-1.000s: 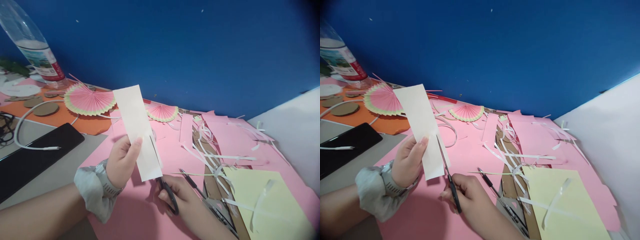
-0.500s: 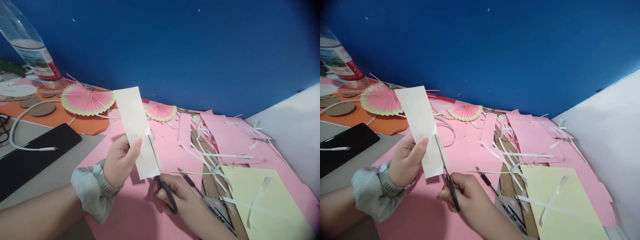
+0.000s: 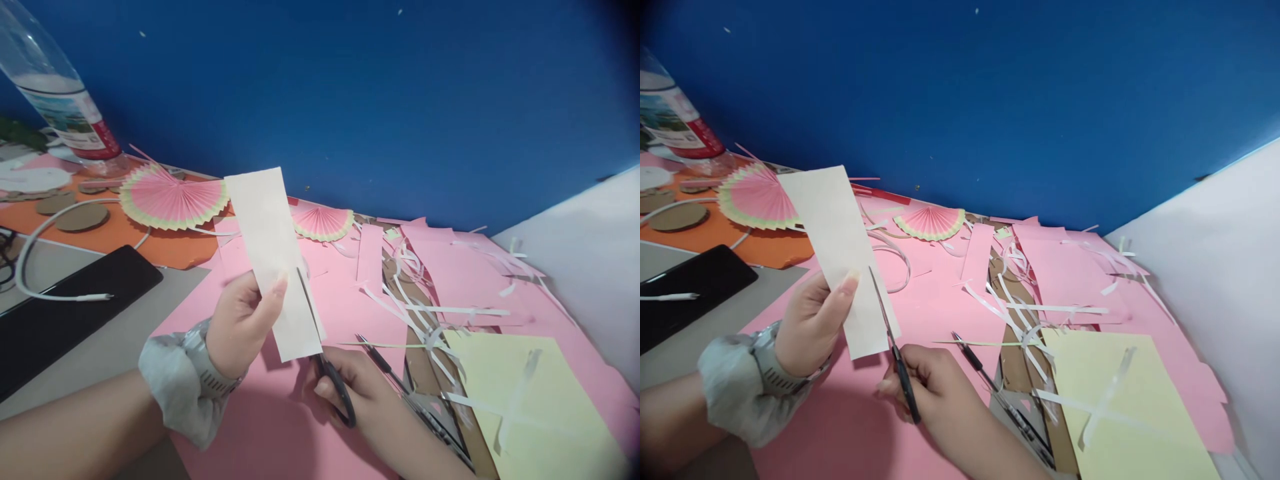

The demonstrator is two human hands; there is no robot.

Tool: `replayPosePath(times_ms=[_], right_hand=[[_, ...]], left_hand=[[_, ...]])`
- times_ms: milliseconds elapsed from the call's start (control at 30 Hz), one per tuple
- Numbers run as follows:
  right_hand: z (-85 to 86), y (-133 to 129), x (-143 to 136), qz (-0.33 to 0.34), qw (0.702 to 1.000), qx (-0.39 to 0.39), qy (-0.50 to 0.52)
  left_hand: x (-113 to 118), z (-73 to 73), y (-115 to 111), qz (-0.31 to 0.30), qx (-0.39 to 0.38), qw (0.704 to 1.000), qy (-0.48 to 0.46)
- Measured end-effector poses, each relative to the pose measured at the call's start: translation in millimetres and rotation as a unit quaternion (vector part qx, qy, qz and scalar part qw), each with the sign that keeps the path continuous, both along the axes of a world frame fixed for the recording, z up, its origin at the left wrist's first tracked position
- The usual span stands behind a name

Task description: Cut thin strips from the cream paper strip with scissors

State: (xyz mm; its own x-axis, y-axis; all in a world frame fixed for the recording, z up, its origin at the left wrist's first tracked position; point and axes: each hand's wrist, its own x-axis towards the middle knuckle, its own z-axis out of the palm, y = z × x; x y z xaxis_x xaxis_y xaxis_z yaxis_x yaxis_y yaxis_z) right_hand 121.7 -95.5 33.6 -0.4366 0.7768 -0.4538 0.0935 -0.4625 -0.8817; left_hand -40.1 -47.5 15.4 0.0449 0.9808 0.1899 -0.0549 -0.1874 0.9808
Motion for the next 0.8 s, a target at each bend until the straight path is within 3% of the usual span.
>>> replayPosePath(times_ms=[800], right_hand=[[0.3, 0.9, 1.5, 0.007, 1.0, 0.005, -0.018]], left_hand=[[-0.3, -0.2, -0.6, -0.002, -0.003, 1.0, -0.012]])
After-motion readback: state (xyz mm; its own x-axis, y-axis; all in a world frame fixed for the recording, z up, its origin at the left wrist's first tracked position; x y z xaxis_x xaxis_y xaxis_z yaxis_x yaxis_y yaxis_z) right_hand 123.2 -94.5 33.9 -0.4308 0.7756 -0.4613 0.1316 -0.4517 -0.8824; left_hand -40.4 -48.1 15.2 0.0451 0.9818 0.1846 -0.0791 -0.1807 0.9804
